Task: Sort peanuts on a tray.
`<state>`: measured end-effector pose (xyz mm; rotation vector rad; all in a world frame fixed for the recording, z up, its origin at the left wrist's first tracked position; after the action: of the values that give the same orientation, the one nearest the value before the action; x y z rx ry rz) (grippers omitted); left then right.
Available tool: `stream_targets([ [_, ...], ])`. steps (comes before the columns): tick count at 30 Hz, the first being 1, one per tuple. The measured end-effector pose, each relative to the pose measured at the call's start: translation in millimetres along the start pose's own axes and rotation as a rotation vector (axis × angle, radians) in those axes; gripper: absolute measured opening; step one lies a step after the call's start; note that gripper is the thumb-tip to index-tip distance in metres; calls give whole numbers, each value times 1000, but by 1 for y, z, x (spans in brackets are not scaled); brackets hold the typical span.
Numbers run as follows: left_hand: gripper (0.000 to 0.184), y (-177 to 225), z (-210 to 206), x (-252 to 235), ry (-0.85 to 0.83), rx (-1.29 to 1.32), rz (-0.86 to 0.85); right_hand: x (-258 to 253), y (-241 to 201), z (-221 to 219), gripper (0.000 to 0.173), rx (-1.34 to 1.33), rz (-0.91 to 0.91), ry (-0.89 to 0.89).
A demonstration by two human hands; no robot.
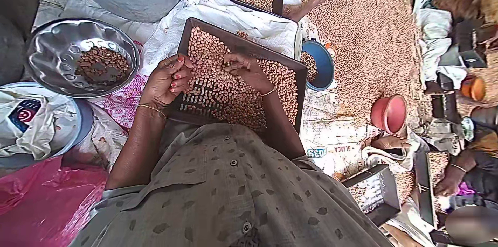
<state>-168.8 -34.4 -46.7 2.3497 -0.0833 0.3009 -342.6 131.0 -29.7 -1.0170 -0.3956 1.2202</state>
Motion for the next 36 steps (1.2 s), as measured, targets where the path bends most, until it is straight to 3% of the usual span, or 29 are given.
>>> stream_targets([
  [3,31,2,0,0,9,-18,-16,9,10,36,41,93,-132,195],
  [6,30,3,0,-1,2,-30,-32,17,18,52,28,200,-190,254],
  [12,34,3,0,-2,23,-41,-32,7,8,8,18,337,-43,114],
  [18,35,4,0,-1,39,-56,-16,-12,3,-29,22,792,-194,-191],
  [22,37,3,-2,-1,56,-92,-3,-14,2,-28,21,723,-247,-240],
  [28,41,2,-2,-2,59,-90,-1,-9,4,-35,20,810,-138,-126],
  [33,42,1,-3,-2,71,-101,3,-10,0,-35,22,835,-218,-189],
  [36,46,-3,-3,-3,106,-186,57,-10,4,-30,19,782,-216,-53],
])
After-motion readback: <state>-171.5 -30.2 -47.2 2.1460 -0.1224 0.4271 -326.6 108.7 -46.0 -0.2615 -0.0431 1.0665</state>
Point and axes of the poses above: each hand's wrist, its own x-axis away from the middle knuckle, its own z-axis out of the back of the hand, y = z × x, the point moved 6 cm from there along -x, towards the middle knuckle, and after that the axes turned 14 degrees about z, right-handed, at the moved point
